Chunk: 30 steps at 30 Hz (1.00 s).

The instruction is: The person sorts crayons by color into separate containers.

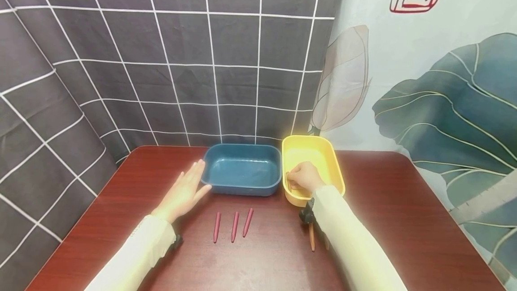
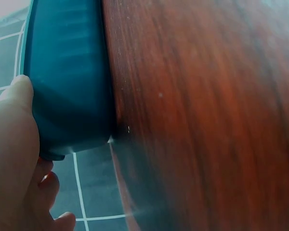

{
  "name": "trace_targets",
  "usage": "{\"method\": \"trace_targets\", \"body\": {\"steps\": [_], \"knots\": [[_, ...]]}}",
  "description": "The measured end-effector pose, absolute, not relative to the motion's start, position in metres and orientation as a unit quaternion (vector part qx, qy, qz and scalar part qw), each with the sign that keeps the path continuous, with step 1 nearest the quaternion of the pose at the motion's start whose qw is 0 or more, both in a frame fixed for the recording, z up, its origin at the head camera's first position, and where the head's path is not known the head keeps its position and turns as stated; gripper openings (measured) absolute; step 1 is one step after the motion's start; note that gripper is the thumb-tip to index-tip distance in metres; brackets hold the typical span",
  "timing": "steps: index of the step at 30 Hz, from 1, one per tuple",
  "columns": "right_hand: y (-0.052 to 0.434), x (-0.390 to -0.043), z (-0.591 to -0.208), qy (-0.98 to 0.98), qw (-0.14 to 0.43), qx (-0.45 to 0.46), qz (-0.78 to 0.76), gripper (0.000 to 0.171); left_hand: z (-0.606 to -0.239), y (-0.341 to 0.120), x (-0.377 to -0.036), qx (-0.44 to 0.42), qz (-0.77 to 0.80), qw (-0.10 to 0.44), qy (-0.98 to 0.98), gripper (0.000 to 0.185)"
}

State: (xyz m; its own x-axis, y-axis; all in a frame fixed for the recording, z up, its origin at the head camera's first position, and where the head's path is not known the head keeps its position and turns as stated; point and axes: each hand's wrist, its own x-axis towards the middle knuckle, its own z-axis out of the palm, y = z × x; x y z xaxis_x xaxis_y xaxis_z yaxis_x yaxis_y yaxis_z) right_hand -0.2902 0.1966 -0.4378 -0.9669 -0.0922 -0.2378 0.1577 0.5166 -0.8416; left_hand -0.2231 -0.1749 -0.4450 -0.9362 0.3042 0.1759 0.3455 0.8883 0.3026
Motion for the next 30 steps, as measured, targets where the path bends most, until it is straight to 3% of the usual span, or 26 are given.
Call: {"method": "trace_targets", "body": {"steps": [16, 30], "knots": [[0.204, -0.274, -0.414, 0.867, 0.085, -0.038, -0.490, 0.023, -0.446, -0.175, -0.222, -0.172, -0.166, 0.070, -0.969, 0.080], [0.219, -0.227, -0.382, 0.909, -0.091, -0.126, -0.387, 0.016, -0.450, -0.177, -0.224, -0.175, -0.162, 0.084, -0.968, 0.078]]}}
